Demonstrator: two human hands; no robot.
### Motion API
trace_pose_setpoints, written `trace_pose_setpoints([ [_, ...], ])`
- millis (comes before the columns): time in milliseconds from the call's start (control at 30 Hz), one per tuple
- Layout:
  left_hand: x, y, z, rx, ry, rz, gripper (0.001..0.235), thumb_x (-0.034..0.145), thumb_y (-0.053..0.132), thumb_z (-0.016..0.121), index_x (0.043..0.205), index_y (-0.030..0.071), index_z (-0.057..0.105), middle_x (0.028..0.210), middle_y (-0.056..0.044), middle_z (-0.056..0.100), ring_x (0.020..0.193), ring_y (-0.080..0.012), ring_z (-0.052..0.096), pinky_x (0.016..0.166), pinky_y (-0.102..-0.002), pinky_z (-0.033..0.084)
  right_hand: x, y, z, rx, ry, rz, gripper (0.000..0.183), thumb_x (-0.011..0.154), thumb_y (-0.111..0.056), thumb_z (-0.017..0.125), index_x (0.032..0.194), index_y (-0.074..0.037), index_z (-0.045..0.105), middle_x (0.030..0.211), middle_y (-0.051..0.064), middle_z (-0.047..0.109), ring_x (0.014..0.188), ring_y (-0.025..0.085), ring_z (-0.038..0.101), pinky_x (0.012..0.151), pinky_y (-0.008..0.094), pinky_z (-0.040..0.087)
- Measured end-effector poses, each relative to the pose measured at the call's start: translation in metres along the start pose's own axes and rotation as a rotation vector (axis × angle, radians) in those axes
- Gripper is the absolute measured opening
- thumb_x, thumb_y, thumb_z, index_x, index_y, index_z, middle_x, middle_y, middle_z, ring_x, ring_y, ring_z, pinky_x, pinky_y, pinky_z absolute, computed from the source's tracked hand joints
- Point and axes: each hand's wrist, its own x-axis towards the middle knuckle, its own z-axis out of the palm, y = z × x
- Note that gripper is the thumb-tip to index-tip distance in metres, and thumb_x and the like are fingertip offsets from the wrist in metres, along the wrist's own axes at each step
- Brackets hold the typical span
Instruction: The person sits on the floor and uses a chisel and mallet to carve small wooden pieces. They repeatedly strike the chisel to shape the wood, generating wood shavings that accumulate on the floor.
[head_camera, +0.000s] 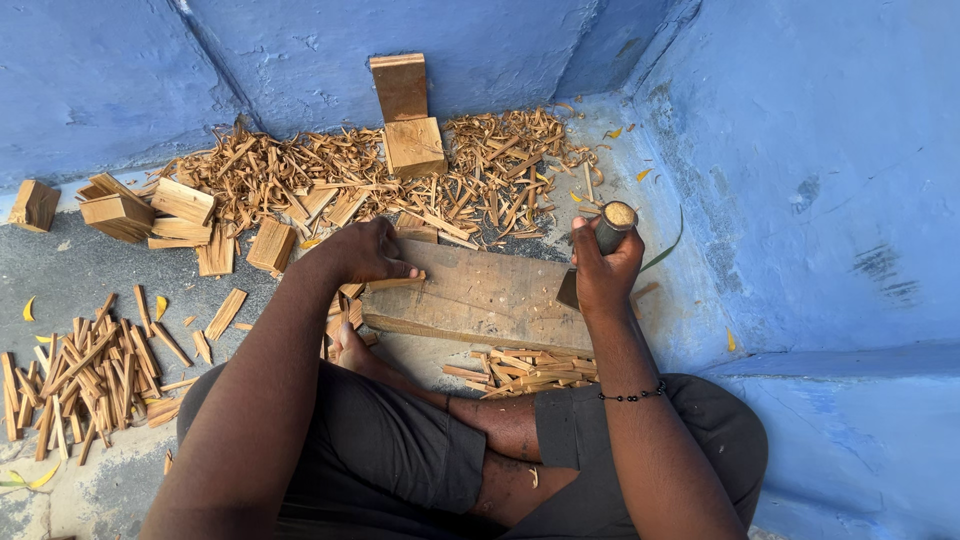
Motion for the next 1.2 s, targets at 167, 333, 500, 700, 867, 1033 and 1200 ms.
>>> trace_pose_setpoints([
  [167, -0.016, 0.011, -0.003, 0.154, -0.058, -0.074, 0.083, 0.077, 0.068, 0.078, 0.130, 0.006, 0.063, 0.128, -0.016, 0.069, 0.122, -0.0301, 0.066, 0.105, -0.045, 0.054, 0.001, -0.002, 0.000, 0.004, 0.003, 0.003, 0.017, 0.097, -0.007, 0.072, 0.088, -0.009, 0.057, 0.071, 0.000, 0.062, 0.057, 0.006, 0.057, 0.054, 0.024, 0.048],
  [333, -0.020, 0.016, 0.003, 0.228, -0.045, 0.023, 0.051, 0.088, 0.052, 0.067, 0.127, 0.021, 0.069, 0.126, -0.007, 0.072, 0.119, -0.0255, 0.068, 0.105, -0.044, 0.054, 0.002, -0.004, 0.000, 0.016, 0.010, 0.013, 0.017, 0.096, -0.007, 0.072, 0.089, -0.009, 0.057, 0.073, 0.000, 0.062, 0.058, 0.006, 0.057, 0.054, 0.024, 0.048],
  [500, -0.023, 0.025, 0.012, 0.234, -0.055, 0.045, 0.043, 0.100, 0.051, 0.057, 0.133, 0.025, 0.066, 0.136, -0.006, 0.063, 0.127, -0.0264, 0.061, 0.108, -0.045, 0.050, 0.004, 0.002, -0.002, 0.042, 0.007, 0.019, 0.018, 0.098, -0.008, 0.072, 0.089, -0.008, 0.057, 0.071, 0.001, 0.060, 0.057, 0.006, 0.057, 0.054, 0.024, 0.048],
  [700, -0.020, 0.023, 0.015, 0.318, -0.087, 0.036, 0.049, 0.092, 0.040, 0.070, 0.137, 0.023, 0.061, 0.139, -0.006, 0.062, 0.131, -0.0246, 0.059, 0.109, -0.042, 0.051, 0.005, -0.003, -0.002, 0.049, 0.041, 0.030, 0.018, 0.098, -0.008, 0.073, 0.091, -0.008, 0.056, 0.072, 0.000, 0.059, 0.056, 0.006, 0.056, 0.053, 0.024, 0.048],
  [867, -0.003, 0.001, 0.024, 0.349, 0.028, 0.114, 0.047, 0.086, 0.021, 0.073, 0.132, 0.018, 0.064, 0.131, -0.011, 0.066, 0.123, -0.0302, 0.063, 0.101, -0.044, 0.054, -0.009, -0.017, 0.005, 0.296, 0.135, 0.117, 0.018, 0.090, -0.007, 0.075, 0.095, -0.011, 0.058, 0.079, 0.001, 0.062, 0.059, 0.010, 0.057, 0.051, 0.026, 0.045],
  [1033, -0.016, 0.012, 0.004, 0.003, 0.126, 0.220, 0.026, 0.084, 0.013, 0.078, 0.109, 0.013, 0.071, 0.107, -0.009, 0.076, 0.101, -0.0255, 0.074, 0.091, -0.040, 0.059, -0.026, -0.017, 0.022, 0.676, 0.018, 0.186, 0.025, 0.090, -0.008, 0.081, 0.095, -0.010, 0.057, 0.089, 0.004, 0.063, 0.080, 0.016, 0.063, 0.073, 0.035, 0.054],
  [1200, -0.025, 0.038, 0.008, -0.264, 0.201, 0.498, 0.016, 0.083, 0.005, 0.079, 0.096, 0.011, 0.073, 0.099, -0.004, 0.078, 0.093, -0.0164, 0.075, 0.085, -0.034, 0.059, -0.010, -0.019, 0.014, 0.354, -0.063, 0.267, 0.018, 0.089, -0.012, 0.078, 0.091, -0.012, 0.060, 0.082, 0.004, 0.067, 0.073, 0.016, 0.068, 0.067, 0.035, 0.056],
])
